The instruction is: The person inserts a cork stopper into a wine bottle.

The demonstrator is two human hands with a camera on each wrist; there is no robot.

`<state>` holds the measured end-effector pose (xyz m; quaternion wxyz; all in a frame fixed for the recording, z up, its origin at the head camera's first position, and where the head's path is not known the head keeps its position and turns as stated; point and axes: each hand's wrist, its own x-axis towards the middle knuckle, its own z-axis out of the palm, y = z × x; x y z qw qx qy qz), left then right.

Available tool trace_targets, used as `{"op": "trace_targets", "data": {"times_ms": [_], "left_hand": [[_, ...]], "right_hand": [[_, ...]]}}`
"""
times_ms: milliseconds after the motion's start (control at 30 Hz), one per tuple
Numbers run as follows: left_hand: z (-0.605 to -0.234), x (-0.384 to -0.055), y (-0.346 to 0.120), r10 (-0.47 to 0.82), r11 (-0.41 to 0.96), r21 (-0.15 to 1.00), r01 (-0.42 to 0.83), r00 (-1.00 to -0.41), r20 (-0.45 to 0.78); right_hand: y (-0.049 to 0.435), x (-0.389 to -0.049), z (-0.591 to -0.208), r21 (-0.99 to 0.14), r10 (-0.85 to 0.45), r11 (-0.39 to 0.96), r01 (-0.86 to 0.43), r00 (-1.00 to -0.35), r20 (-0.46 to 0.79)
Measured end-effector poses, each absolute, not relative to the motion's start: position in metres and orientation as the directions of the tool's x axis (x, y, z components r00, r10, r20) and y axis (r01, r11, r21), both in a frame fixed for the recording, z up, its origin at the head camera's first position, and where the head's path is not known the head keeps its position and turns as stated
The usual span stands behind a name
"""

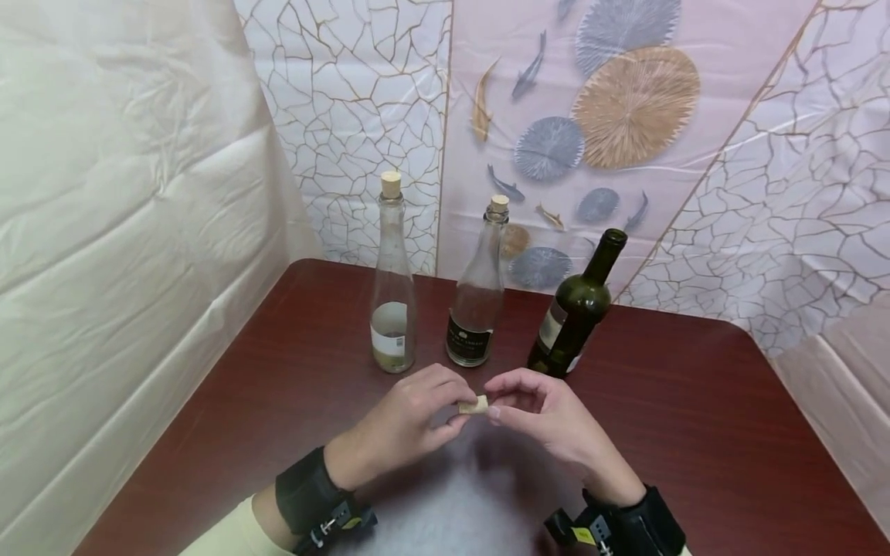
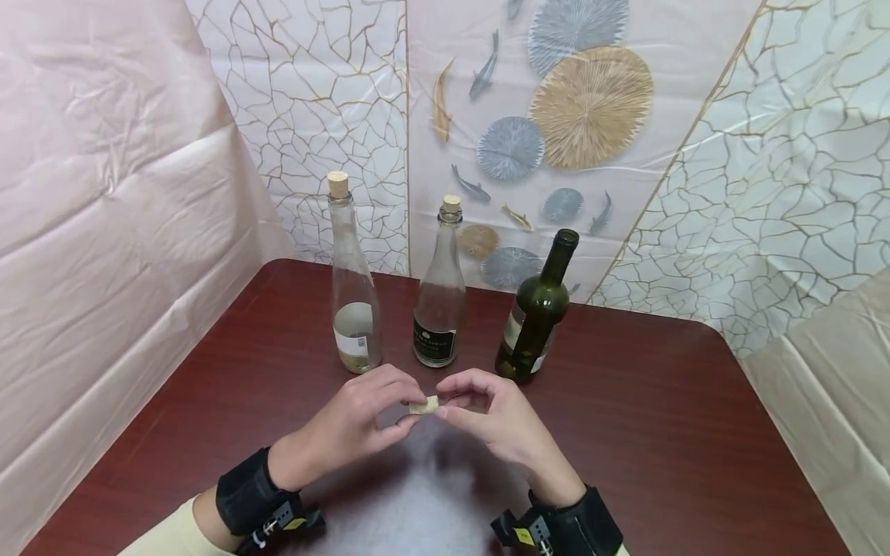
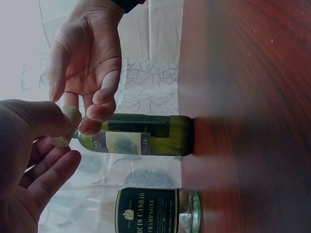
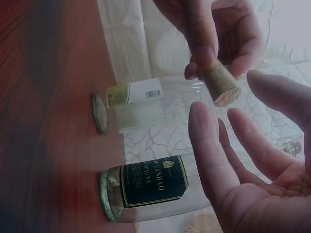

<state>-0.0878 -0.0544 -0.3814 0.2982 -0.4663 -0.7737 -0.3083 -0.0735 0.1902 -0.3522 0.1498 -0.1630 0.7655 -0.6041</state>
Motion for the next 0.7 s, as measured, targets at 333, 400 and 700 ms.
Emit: {"op": "trace_targets", "data": {"times_ms": [333, 400, 700], "left_hand": [[-0.376, -0.092, -0.057, 0.581, 0.332, 0.146, 0.932, -0.324, 0.746], [-0.377, -0.092, -0.058, 0.584, 0.332, 0.148, 0.932, -0.326, 0.743], [-0.384, -0.089, -0.062, 0.589, 0.335, 0.18, 0.925, -0.354, 0.727]], "right_hand": [[0.187, -0.076, -0.356, -0.975, -0.419, 0.217, -0.041, -0.906, -0.055], [0.186, -0.075, -0.357, -0.982, -0.429, 0.188, -0.02, -0.901, -0.063], [0.176, -0.073, -0.363, -0.978, -0.397, 0.207, 0.023, -0.912, -0.105]]}}
